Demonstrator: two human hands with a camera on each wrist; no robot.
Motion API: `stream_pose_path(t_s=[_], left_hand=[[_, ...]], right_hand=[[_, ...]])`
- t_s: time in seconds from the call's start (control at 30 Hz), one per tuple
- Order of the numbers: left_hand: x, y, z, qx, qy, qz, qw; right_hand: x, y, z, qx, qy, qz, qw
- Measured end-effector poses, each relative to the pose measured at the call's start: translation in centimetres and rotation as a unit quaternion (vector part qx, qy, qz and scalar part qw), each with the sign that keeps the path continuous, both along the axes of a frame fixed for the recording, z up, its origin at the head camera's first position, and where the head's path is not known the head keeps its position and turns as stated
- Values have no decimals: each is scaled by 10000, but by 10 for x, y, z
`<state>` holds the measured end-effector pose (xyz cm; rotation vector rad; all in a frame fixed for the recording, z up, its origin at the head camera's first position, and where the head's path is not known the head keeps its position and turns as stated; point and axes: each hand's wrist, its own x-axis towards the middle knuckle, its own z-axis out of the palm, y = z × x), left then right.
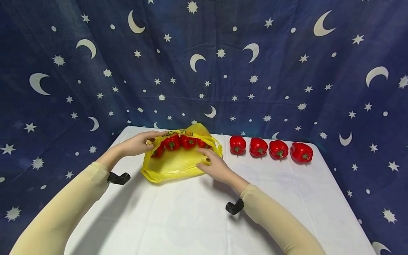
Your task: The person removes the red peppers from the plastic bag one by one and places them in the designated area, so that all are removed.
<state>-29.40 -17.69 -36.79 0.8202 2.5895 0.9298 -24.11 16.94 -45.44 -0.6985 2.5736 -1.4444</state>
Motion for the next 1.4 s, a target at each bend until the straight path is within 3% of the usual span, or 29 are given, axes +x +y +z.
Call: stream_pose_path(t_s=[0.33, 0.63, 0.93, 1.1, 1.3, 1.4], left_hand=[[-3, 2, 1, 57, 5, 6, 10000], [-3, 3, 0, 140, 41, 12, 9999], [-4, 5, 4, 35, -17, -6, 10000], [-4, 9, 5, 11, 48, -55, 10000], [1, 11, 2, -136, -73, -10, 9999], [2, 14, 1, -127, -70, -9, 9999]], right_hand=[[-18, -32, -1, -468, -225, -236, 9984], [-24, -45, -10, -689, -246, -957, 9927], [-26, -36, -17, -136, 188, -1809, 9832], [-37, -36, -19, 129, 407, -2102, 9767], [-56, -48, -27, 457, 478, -2674, 9613], [-65, -53, -29, 368, 421, -3001, 9523]])
